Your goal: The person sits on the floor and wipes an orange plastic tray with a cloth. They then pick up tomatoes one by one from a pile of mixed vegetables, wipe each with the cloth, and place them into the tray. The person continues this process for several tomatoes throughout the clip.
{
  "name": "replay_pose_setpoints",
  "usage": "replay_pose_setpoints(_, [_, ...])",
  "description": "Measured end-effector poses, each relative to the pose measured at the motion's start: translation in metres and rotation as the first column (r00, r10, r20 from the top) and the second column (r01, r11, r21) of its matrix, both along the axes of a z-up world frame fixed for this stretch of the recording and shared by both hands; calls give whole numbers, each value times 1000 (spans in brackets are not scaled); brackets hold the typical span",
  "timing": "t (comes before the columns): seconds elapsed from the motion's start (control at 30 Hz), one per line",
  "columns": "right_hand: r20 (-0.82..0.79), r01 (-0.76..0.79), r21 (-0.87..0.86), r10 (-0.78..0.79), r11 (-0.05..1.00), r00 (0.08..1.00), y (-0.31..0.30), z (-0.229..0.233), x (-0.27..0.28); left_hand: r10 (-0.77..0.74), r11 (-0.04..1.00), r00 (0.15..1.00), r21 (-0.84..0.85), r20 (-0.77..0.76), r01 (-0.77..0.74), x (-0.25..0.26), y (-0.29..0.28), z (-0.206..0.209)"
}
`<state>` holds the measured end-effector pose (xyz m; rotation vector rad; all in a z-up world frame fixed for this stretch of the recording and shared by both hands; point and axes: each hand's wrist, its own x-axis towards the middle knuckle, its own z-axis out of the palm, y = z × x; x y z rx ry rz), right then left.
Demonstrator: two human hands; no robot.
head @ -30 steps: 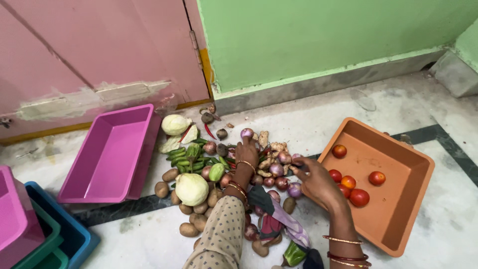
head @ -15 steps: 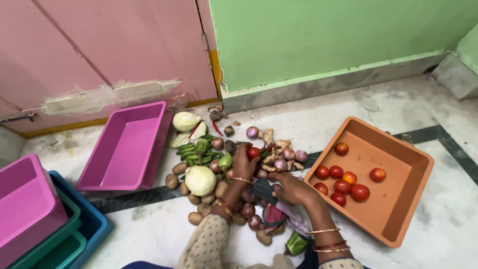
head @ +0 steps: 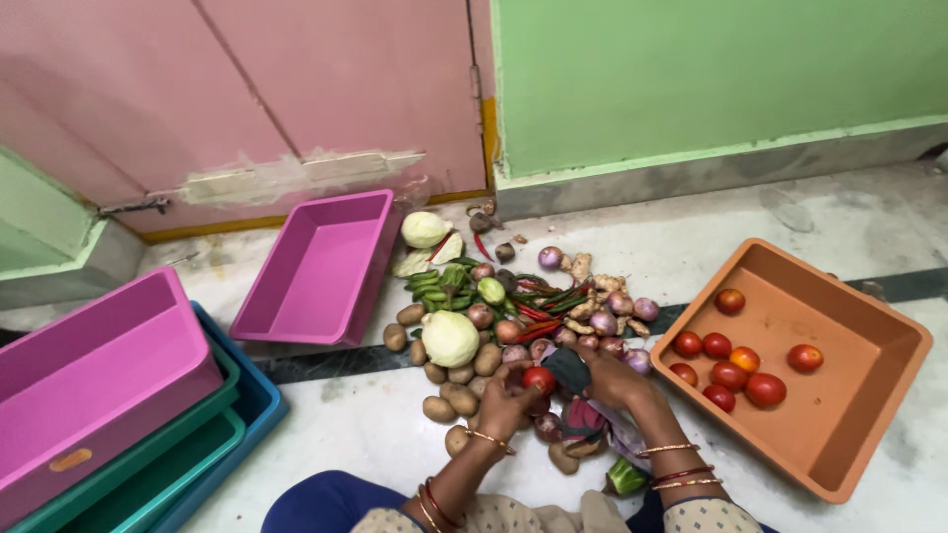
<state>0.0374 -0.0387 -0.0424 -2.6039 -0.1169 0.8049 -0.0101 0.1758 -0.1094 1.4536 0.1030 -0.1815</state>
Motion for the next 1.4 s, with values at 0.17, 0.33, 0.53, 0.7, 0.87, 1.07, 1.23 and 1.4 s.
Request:
replay_pose_setpoints(0.17, [67,104,0,-104,995,992,13,48,-11,40,922,976,-369,-212,-118,-4,0,3])
replay_pose_setpoints(0.33, [220,205,-26,-195,978,956,36,98,-24,42,833,965,-524,-260,-178,8,5,10])
replay_pose_setpoints(0.53, [491,-23,179,-69,984,869,79,50,-37,69,756,985,-637,-156,-154,15,-1,-9])
replay_pose_setpoints(0.7, [507,-14,357,-181,934,842,104,22,-47,110,725,945,-626,-307,-287,9,3,-9])
replay_pose_setpoints(0.87, [379,88,526,-325,846,866,99,15,-45,95,742,925,-593,-367,-312,9,-1,-14])
replay_pose_setpoints(1.07, [-315,670,570,-627,475,712,75,-5,-25,-12,787,979,-606,-203,-116,7,0,-8])
replay_pose_setpoints(1.23, [-204,519,751,-604,408,770,55,-46,-14,-63,821,986,-570,-158,-39,3,-3,7])
replay_pose_setpoints(1.4, [456,128,554,-429,822,780,80,-20,-66,17,782,969,-600,-245,-166,8,-4,0])
